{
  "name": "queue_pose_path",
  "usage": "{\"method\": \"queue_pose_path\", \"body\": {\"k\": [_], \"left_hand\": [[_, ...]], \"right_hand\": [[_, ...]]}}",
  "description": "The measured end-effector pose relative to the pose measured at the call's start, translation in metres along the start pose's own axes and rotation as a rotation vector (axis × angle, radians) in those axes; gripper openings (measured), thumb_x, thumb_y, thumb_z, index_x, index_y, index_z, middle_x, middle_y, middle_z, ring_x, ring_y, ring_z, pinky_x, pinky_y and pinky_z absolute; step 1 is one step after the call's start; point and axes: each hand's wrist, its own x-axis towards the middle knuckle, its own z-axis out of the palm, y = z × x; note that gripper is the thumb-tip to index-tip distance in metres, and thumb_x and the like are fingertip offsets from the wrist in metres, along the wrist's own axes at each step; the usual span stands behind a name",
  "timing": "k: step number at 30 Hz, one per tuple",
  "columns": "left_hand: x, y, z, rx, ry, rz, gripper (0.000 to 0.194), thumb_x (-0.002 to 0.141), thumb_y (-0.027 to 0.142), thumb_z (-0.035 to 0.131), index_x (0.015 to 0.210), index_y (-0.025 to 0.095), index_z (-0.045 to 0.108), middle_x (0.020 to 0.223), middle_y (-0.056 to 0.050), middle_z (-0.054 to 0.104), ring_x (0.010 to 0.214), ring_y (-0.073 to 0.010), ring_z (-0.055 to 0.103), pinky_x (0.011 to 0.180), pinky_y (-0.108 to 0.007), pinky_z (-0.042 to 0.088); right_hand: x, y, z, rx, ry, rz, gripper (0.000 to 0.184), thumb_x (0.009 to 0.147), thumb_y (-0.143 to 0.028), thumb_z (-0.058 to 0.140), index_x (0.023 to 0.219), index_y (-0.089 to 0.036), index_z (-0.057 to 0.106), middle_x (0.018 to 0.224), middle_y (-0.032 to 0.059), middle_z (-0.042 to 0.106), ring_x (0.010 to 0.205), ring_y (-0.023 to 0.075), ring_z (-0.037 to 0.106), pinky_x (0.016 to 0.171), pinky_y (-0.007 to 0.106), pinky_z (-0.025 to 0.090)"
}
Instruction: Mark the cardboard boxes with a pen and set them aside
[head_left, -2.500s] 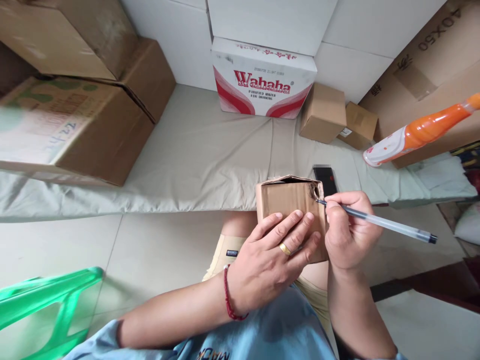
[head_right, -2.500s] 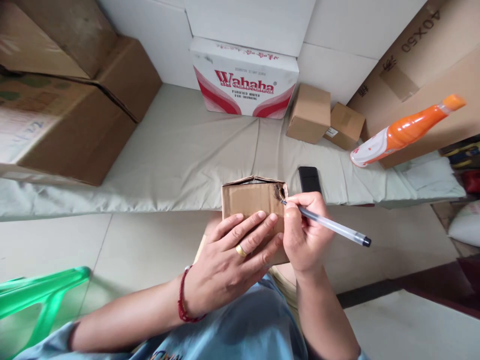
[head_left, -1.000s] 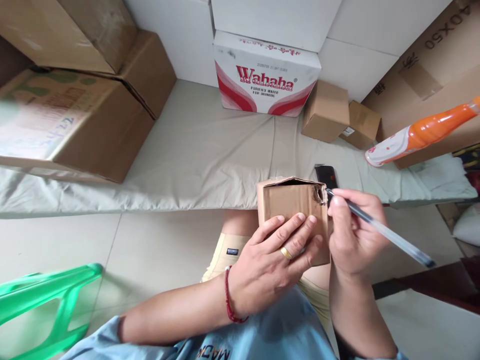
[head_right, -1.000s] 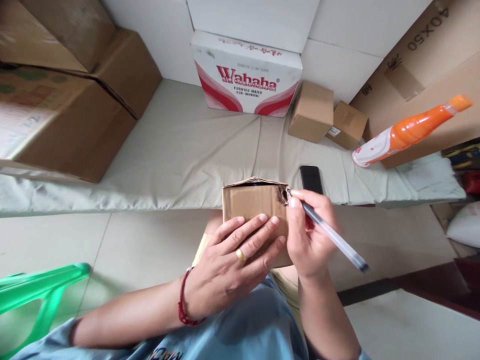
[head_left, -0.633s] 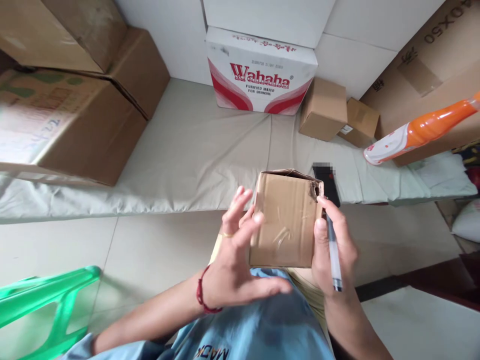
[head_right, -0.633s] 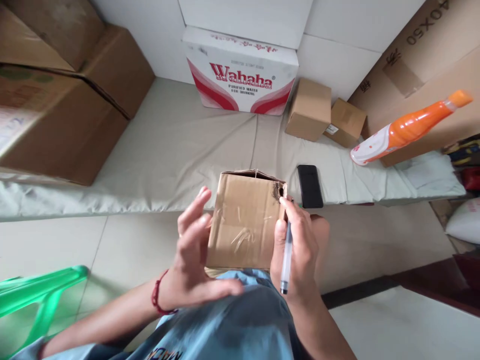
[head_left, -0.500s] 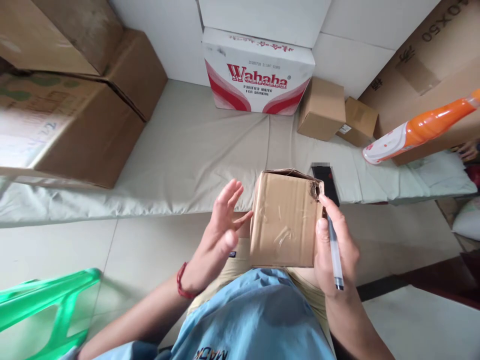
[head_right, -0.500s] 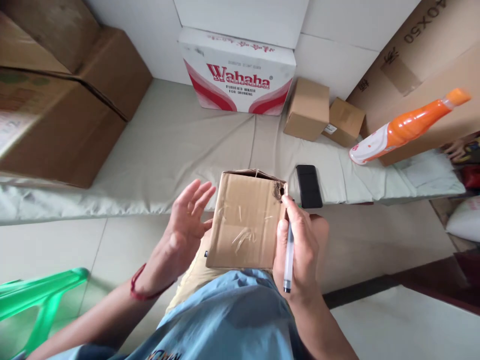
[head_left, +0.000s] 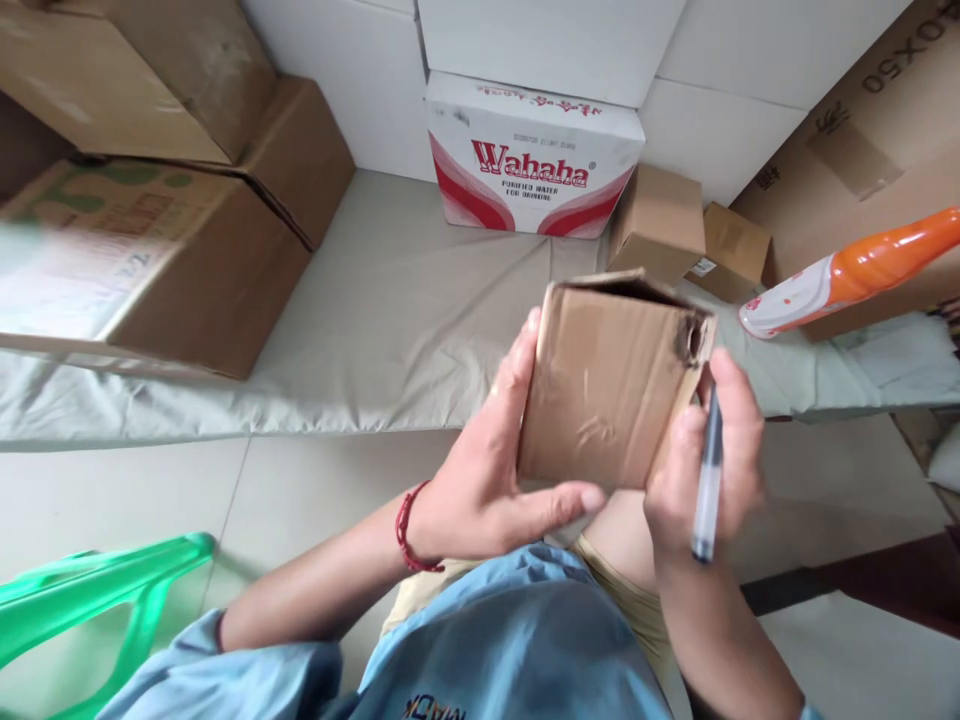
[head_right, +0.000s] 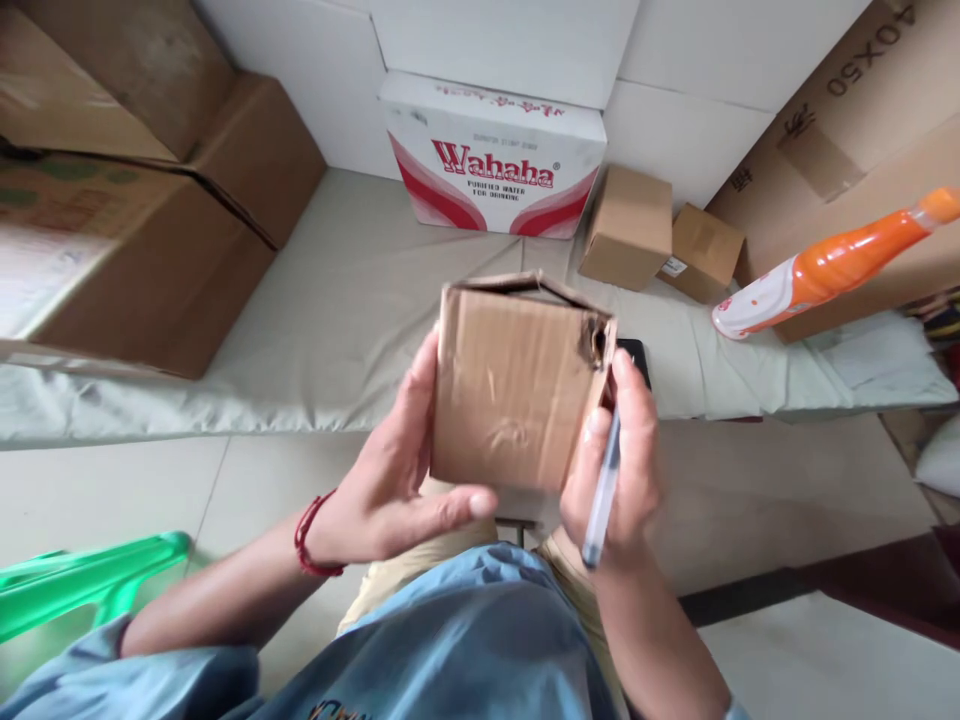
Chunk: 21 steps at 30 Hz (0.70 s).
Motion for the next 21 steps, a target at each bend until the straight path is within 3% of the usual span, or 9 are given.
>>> {"method": "queue_pose_path", "body": {"k": [2,5,9,11,13,16,18,21], "left_hand": [[0.017,-0.007,-0.007,0.104,0.08,0.058,0.111,0.094,0.057,0.086,0.18,0.037,0.019,0.191,-0.008,0.012,0.175,-0.0485,0.005,0.142,-0.067,0.016],[0.053,-0.033,-0.018,0.106,0.225,0.083,0.099,0.092,0.062,0.086,0.174,0.037,0.036,0.188,-0.007,0.022,0.175,-0.0488,0.007,0.139,-0.067,0.024],[0.104,-0.076,-0.035,-0.045,0.404,0.011,0.102,0.081,0.066,0.094,0.166,0.033,0.048,0.182,-0.011,0.034,0.173,-0.0494,0.018,0.136,-0.062,0.033],[0.124,-0.093,-0.046,-0.092,0.465,-0.024,0.104,0.076,0.062,0.099,0.163,0.032,0.05,0.179,-0.012,0.039,0.171,-0.0486,0.023,0.135,-0.059,0.035],[0.14,-0.105,-0.055,-0.084,0.493,-0.026,0.105,0.072,0.055,0.103,0.161,0.032,0.051,0.176,-0.011,0.043,0.169,-0.0461,0.029,0.136,-0.057,0.033],[0.151,-0.115,-0.059,-0.086,0.512,0.002,0.095,0.076,0.051,0.1,0.157,0.031,0.055,0.171,-0.01,0.049,0.164,-0.041,0.04,0.137,-0.053,0.032],[0.151,-0.119,-0.055,-0.125,0.524,0.007,0.086,0.081,0.052,0.095,0.154,0.027,0.057,0.167,-0.011,0.054,0.16,-0.0385,0.046,0.135,-0.049,0.035],[0.145,-0.121,-0.043,-0.146,0.537,0.004,0.082,0.085,0.048,0.092,0.154,0.024,0.055,0.166,-0.013,0.054,0.158,-0.0352,0.049,0.134,-0.046,0.037]], "right_hand": [[0.027,0.012,0.027,0.025,0.014,-0.039,0.052,0.118,-0.039,0.044,0.167,-0.023,0.053,0.159,0.0137,0.064,0.148,0.0322,0.064,0.12,0.051,0.056],[0.07,0.034,0.076,0.111,-0.069,-0.046,0.052,0.12,-0.042,0.035,0.165,-0.021,0.052,0.164,0.0137,0.061,0.155,0.0255,0.057,0.128,0.046,0.049],[0.111,0.055,0.14,0.223,-0.177,-0.099,0.058,0.118,-0.049,0.028,0.165,-0.021,0.049,0.168,0.0134,0.056,0.16,0.0243,0.052,0.134,0.051,0.041],[0.118,0.061,0.161,0.262,-0.212,-0.093,0.061,0.116,-0.053,0.028,0.165,-0.022,0.048,0.169,0.0142,0.054,0.161,0.0263,0.051,0.134,0.054,0.041],[0.117,0.068,0.168,0.304,-0.237,-0.07,0.061,0.116,-0.054,0.027,0.165,-0.023,0.047,0.17,0.0143,0.053,0.161,0.0264,0.05,0.132,0.055,0.043],[0.102,0.086,0.155,0.364,-0.241,0.004,0.057,0.117,-0.05,0.028,0.165,-0.024,0.043,0.162,0.0152,0.058,0.149,0.0251,0.06,0.119,0.05,0.054],[0.085,0.105,0.14,0.18,-0.273,0.063,0.051,0.116,-0.038,0.028,0.159,-0.022,0.05,0.148,0.0158,0.065,0.135,0.0255,0.065,0.111,0.048,0.056],[0.056,0.134,0.124,-0.268,-0.458,0.084,0.047,0.104,-0.015,0.036,0.136,-0.014,0.07,0.118,0.0177,0.07,0.118,0.0304,0.06,0.106,0.049,0.05]]}}
